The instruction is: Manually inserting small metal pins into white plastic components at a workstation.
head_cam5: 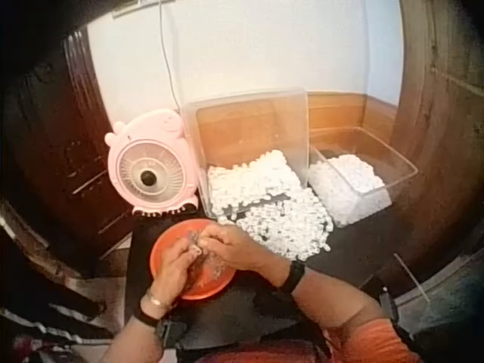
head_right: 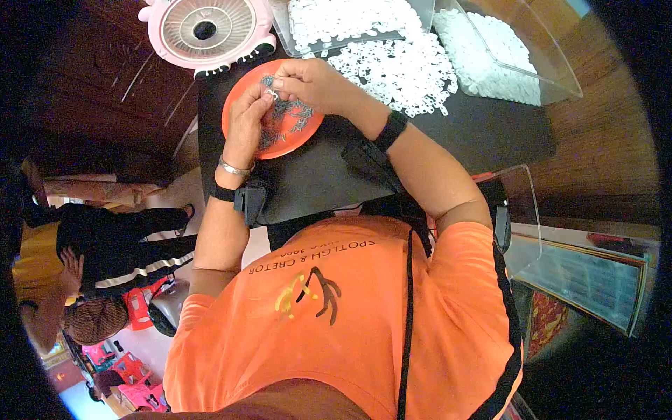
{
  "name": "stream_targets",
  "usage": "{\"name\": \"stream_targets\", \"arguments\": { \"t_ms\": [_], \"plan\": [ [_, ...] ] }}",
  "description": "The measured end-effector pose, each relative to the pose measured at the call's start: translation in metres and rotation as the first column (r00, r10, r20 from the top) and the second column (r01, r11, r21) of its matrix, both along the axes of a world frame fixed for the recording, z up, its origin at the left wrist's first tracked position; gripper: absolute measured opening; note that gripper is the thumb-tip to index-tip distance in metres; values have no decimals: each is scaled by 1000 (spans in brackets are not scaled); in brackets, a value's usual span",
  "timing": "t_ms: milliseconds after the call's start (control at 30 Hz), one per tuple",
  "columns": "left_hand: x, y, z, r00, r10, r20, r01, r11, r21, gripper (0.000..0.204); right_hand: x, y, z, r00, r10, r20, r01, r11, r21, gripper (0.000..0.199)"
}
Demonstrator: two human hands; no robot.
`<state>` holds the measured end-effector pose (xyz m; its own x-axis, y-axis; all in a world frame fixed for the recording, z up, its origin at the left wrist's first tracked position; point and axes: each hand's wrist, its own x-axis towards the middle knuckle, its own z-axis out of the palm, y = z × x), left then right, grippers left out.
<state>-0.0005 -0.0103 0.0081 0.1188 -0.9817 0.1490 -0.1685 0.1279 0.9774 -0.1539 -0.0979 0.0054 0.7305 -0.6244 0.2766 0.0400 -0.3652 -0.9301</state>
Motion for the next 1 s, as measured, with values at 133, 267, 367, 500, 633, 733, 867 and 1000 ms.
{"name": "stream_targets", "arguments": {
  "t_ms": [133,267,367,500,633,733,867,1000],
  "plan": [
    [3,1,-1,998,-36,58,36,999,12,15,-1,2,2,999,14,34,-14,1000,4,18],
    [3,2,-2,998,-22,52,22,1000,2,15,0,1,0,999,-5,49,5,1000,-6,17],
    [2,1,-2,996,-21,87,22,1000,-9,15,1,3,3,999,-33,5,33,997,-64,17],
    [2,1,-3,994,-19,110,22,999,-28,16,2,3,-1,999,-33,14,34,995,-91,18],
    [4,-1,-4,995,3,98,-3,1000,-4,16,2,4,0,998,-50,26,52,996,-72,17],
    [8,-5,-11,986,25,167,-9,995,-96,16,2,3,-1,997,-70,32,72,995,-66,17],
    [6,-4,-9,983,29,179,-14,996,-84,16,2,1,-5,997,-71,1,70,991,-118,16],
    [8,-6,-11,980,21,199,-5,997,-82,16,3,1,-6,998,-69,8,70,992,-108,16]
  ]
}}
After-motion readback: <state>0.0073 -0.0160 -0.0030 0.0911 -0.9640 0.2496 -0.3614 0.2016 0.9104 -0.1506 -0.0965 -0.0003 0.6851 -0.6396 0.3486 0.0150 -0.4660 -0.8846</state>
